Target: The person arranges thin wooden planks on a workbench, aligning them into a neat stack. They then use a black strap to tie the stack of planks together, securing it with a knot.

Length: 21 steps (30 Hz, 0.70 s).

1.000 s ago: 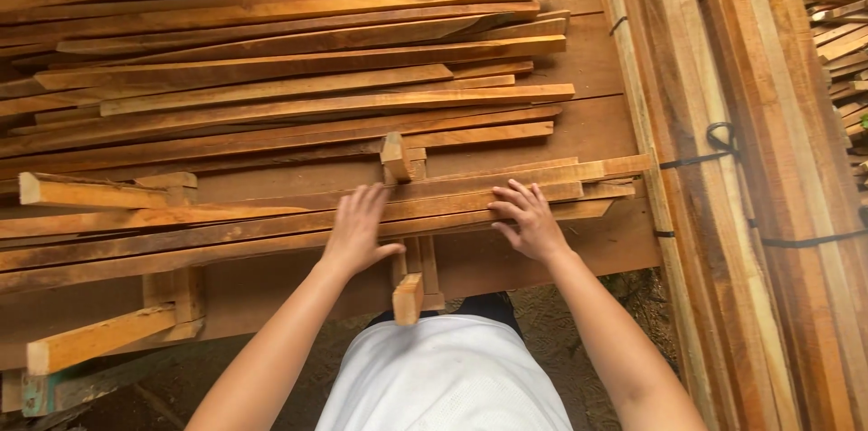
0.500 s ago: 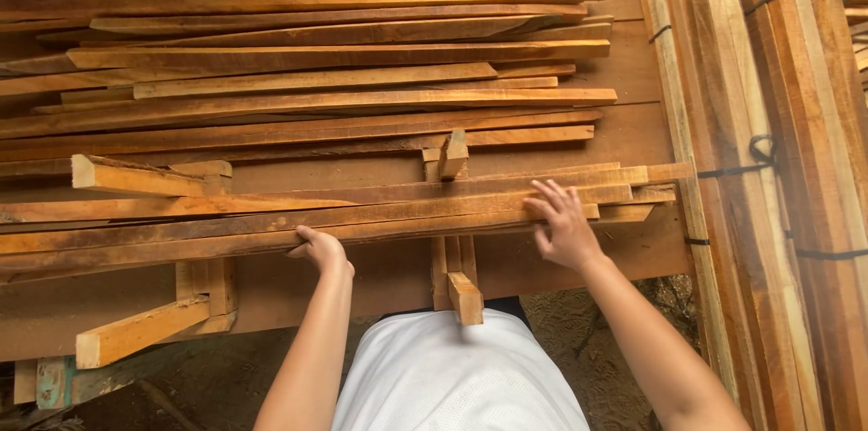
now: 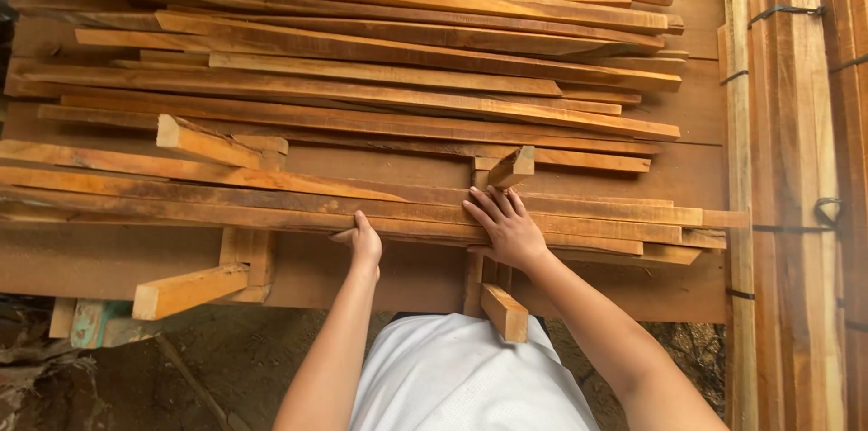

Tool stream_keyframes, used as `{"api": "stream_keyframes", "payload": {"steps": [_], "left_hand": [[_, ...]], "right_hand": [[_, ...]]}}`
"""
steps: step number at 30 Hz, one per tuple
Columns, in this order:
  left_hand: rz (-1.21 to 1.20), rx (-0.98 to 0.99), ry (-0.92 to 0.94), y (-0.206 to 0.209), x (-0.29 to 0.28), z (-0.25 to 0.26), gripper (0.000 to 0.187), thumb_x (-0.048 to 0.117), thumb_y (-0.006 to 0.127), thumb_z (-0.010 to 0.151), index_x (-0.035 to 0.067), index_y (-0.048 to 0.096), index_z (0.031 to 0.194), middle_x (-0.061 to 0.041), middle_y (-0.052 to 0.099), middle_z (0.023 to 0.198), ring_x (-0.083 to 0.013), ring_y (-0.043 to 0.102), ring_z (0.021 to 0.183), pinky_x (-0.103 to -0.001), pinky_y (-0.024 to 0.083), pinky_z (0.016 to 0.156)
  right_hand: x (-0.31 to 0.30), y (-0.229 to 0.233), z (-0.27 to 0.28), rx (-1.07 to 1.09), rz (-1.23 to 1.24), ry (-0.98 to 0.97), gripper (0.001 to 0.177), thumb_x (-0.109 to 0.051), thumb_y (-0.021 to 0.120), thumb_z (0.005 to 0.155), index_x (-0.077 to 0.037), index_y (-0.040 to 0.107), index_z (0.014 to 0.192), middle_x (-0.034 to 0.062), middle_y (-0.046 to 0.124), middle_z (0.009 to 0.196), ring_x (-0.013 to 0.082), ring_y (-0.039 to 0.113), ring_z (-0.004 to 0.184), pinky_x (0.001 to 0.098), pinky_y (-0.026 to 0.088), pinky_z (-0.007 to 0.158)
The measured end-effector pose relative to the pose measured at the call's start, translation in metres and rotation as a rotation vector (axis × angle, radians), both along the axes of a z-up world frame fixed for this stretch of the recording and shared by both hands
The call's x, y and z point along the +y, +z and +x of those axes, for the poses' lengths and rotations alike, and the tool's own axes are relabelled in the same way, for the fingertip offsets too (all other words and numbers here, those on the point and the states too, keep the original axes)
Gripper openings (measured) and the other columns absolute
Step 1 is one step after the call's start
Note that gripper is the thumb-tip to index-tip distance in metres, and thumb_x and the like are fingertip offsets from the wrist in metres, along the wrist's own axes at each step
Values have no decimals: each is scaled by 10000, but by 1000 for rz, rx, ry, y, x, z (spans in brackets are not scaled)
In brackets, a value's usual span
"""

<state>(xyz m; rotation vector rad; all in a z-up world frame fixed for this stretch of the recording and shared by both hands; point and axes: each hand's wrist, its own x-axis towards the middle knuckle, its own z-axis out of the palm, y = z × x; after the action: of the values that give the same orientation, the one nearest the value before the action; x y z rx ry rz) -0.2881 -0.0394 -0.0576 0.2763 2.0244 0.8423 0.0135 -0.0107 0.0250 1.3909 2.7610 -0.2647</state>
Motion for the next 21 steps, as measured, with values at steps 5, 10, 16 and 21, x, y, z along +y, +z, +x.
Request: {"api": "stream_keyframes", "payload": {"steps": [5, 10, 16, 21], "left_hand": [[-95, 86, -25, -20, 3, -14, 1096, 634, 416, 1025, -105, -209, 1541, -344, -181, 1629, -471, -110, 1550, -563, -45, 1283], [81, 566, -247, 102, 8, 43, 1081, 497, 669, 980, 97, -84, 1644, -268, -131, 1677, -471, -119, 1548, -619, -61, 1245], [390, 903, -1475, 73, 18, 89, 1190, 779, 740, 702, 157, 294, 1613, -72, 200, 1714, -367, 139, 1557, -660, 41, 1219], [376, 1090, -1760, 69, 49, 88, 1367, 920, 711, 526, 178, 300, 1599, 8, 360, 1641, -203, 350, 1485, -591, 125, 1263]], "right_hand": [[-1, 0, 2, 43, -34, -40, 1006, -695, 737, 707, -272, 395, 1552, 12, 325, 1647, 281, 283, 1522, 528, 186, 1253], [-13, 5, 50, 131, -15, -152, 1014, -722, 736, 706, -243, 416, 1540, 47, 424, 1574, 281, 314, 1510, 556, 190, 1244], [-19, 10, 110, 22, -133, -273, 1152, -713, 768, 650, -221, 330, 1596, -10, 366, 1621, 268, 299, 1508, 593, 194, 1233], [-20, 1, 117, 69, -70, -281, 1108, -823, 647, 693, -213, 369, 1575, -3, 416, 1573, 259, 334, 1478, 536, 186, 1246]]}}
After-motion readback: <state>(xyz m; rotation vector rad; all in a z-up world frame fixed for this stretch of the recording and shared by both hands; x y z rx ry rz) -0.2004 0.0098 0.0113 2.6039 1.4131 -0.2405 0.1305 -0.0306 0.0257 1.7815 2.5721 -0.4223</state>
